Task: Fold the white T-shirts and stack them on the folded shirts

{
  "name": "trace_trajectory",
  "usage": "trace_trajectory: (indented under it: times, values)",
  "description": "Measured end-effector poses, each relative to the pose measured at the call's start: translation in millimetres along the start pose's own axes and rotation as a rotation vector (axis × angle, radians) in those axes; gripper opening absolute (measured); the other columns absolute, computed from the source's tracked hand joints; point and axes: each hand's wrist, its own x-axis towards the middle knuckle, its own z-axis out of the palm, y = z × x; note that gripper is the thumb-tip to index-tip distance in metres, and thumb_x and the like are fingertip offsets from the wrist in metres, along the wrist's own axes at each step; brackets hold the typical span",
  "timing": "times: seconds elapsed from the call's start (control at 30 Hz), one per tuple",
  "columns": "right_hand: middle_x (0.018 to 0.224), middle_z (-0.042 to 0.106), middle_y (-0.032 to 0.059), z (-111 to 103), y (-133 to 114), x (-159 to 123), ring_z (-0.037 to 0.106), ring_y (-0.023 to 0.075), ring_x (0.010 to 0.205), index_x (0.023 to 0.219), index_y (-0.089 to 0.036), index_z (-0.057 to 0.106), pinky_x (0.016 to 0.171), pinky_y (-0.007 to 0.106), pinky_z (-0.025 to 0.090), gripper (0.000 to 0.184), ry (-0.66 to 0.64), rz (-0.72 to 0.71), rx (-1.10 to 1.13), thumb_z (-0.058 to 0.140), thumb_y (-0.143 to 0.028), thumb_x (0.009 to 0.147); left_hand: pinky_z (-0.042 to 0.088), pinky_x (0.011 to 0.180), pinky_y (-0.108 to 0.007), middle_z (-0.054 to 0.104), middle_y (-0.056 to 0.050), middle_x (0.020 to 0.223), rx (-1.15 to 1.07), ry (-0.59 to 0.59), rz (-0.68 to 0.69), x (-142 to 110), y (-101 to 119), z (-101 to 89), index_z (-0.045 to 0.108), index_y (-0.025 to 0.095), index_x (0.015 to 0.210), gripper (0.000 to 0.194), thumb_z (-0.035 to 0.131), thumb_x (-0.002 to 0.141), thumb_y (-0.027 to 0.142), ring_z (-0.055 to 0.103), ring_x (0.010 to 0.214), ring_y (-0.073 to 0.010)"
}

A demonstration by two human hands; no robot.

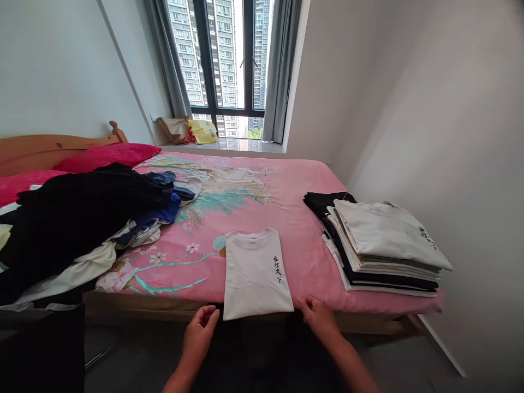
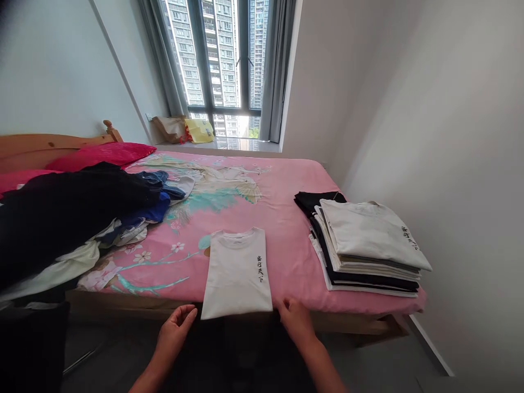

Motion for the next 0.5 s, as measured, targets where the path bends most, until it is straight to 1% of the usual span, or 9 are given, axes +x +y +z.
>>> trace_trajectory:
  times: [0.07,0.13,0.17,0.2,0.27,0.33,0.37,0.43,0.5]
  values:
    - [0.065,0.063,0.0008,-5.0,-19.4,1.8,0.057,0.0153,0.060,0.074,-0.021,0.056,0.057,0.025,0.040,0.039,0.162,-0.122,0.010,0.035,-0.050,0.088,0.051,0.079,-0.035,0.068,-0.008,0.094,0.087,0.083,0.220,5.4,15.9,2.9,0.062,0.017,0.093,0.038,0.051,0.079,0.051,0.063,0.088,-0.0223]
    - [0.088,0.066,0.0040,0.1,-40.6,9.8,0.060,0.0173,0.078,0.091,-0.021,0.058,0.070,0.027,0.044,0.035,0.237,-0.246,0.011,0.033,-0.045,0.091,0.047,0.089,-0.037,0.064,-0.009,0.110,0.207,0.096,0.456,13.9,35.2,14.1,0.062,0.019,0.102,0.033,0.043,0.087,0.040,0.059,0.103,-0.0229]
    - [0.101,0.065,0.0063,6.4,-49.6,15.6,0.060,0.0183,0.092,0.101,-0.020,0.058,0.079,0.029,0.045,0.036,0.247,-0.322,-0.003,0.031,-0.042,0.091,0.044,0.095,-0.038,0.061,-0.010,0.119,0.288,0.084,0.574,18.7,43.2,22.1,0.060,0.019,0.110,0.034,0.040,0.089,0.035,0.055,0.113,-0.0228]
    - [0.115,0.061,0.0085,14.4,-56.6,21.9,0.055,0.0193,0.106,0.112,-0.019,0.055,0.090,0.032,0.042,0.037,0.240,-0.397,-0.037,0.031,-0.039,0.092,0.039,0.101,-0.040,0.055,-0.009,0.129,0.389,0.063,0.683,23.5,48.8,30.6,0.057,0.020,0.118,0.036,0.038,0.090,0.032,0.048,0.122,-0.0227]
    - [0.136,0.047,0.0108,32.0,-63.5,34.2,0.039,0.0217,0.127,0.127,-0.017,0.046,0.106,0.041,0.028,0.044,0.188,-0.478,-0.173,0.033,-0.036,0.091,0.026,0.109,-0.046,0.042,-0.007,0.142,0.622,0.010,0.837,32.3,50.9,46.1,0.047,0.024,0.131,0.043,0.041,0.089,0.031,0.035,0.133,-0.0238]
    - [0.144,0.037,0.0103,45.0,-61.4,44.2,0.028,0.0251,0.134,0.134,-0.017,0.041,0.110,0.049,0.016,0.050,0.107,-0.449,-0.342,0.039,-0.038,0.088,0.016,0.111,-0.052,0.034,-0.006,0.147,0.787,-0.062,0.891,39.2,43.0,55.2,0.040,0.029,0.137,0.051,0.046,0.087,0.038,0.028,0.136,-0.0263]
    - [0.145,0.035,0.0095,48.1,-58.2,48.2,0.026,0.0264,0.135,0.135,-0.019,0.040,0.110,0.052,0.014,0.053,0.077,-0.422,-0.406,0.042,-0.040,0.087,0.013,0.111,-0.053,0.032,-0.006,0.148,0.818,-0.105,0.888,42.2,37.7,56.7,0.039,0.031,0.138,0.054,0.048,0.086,0.041,0.027,0.136,-0.0271]
    - [0.144,0.037,0.0083,46.5,-49.8,55.6,0.029,0.0265,0.134,0.134,-0.021,0.043,0.108,0.050,0.019,0.053,0.052,-0.414,-0.468,0.046,-0.044,0.086,0.013,0.111,-0.053,0.029,-0.006,0.149,0.782,-0.167,0.830,49.3,29.8,54.1,0.037,0.032,0.138,0.058,0.050,0.083,0.048,0.025,0.137,-0.0273]
    - [0.138,0.045,0.0070,37.4,-41.3,65.1,0.037,0.0232,0.129,0.128,-0.023,0.049,0.105,0.042,0.028,0.046,0.100,-0.454,-0.450,0.044,-0.044,0.087,0.019,0.110,-0.048,0.033,-0.008,0.147,0.637,-0.163,0.712,61.2,31.2,46.7,0.042,0.028,0.136,0.059,0.050,0.082,0.050,0.030,0.135,-0.0262]
